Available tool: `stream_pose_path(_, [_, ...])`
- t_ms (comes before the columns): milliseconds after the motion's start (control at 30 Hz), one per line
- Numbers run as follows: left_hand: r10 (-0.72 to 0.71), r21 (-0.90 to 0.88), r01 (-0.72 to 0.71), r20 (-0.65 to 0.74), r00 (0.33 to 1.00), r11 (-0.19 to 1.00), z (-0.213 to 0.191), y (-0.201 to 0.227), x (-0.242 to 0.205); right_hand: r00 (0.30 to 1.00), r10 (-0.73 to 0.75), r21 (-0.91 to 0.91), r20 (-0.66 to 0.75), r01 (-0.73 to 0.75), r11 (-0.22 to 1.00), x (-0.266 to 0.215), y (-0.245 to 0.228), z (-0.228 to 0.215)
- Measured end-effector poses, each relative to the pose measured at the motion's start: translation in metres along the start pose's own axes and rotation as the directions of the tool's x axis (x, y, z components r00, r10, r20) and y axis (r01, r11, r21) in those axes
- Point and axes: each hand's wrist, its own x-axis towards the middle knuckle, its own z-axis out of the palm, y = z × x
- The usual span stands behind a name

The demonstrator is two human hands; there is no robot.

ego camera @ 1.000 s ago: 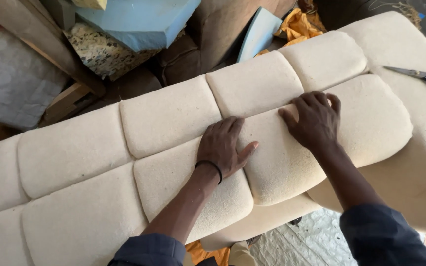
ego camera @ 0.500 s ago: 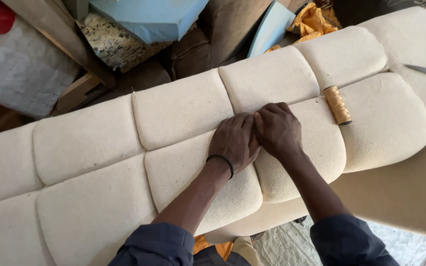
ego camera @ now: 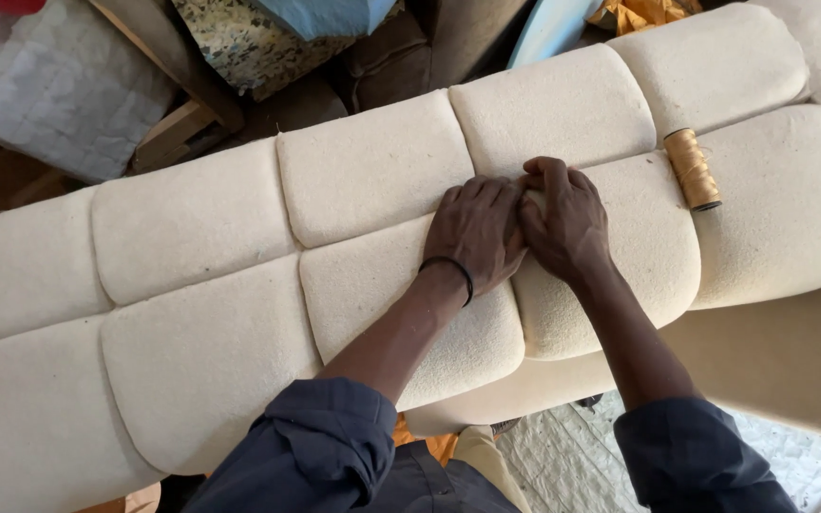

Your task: Tufting the upholstery of a white sofa by pulling thread through the padding and fabric to create a quilted pattern.

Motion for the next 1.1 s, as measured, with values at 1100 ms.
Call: stream_pose_path(1100, [0.011,-0.033,-0.016,-0.142,0.990,0.999,0.003,0.003,-0.004,0.908,0.414,-0.278,-0.062,-0.414,0.867,-0.116,-0.050,0.017])
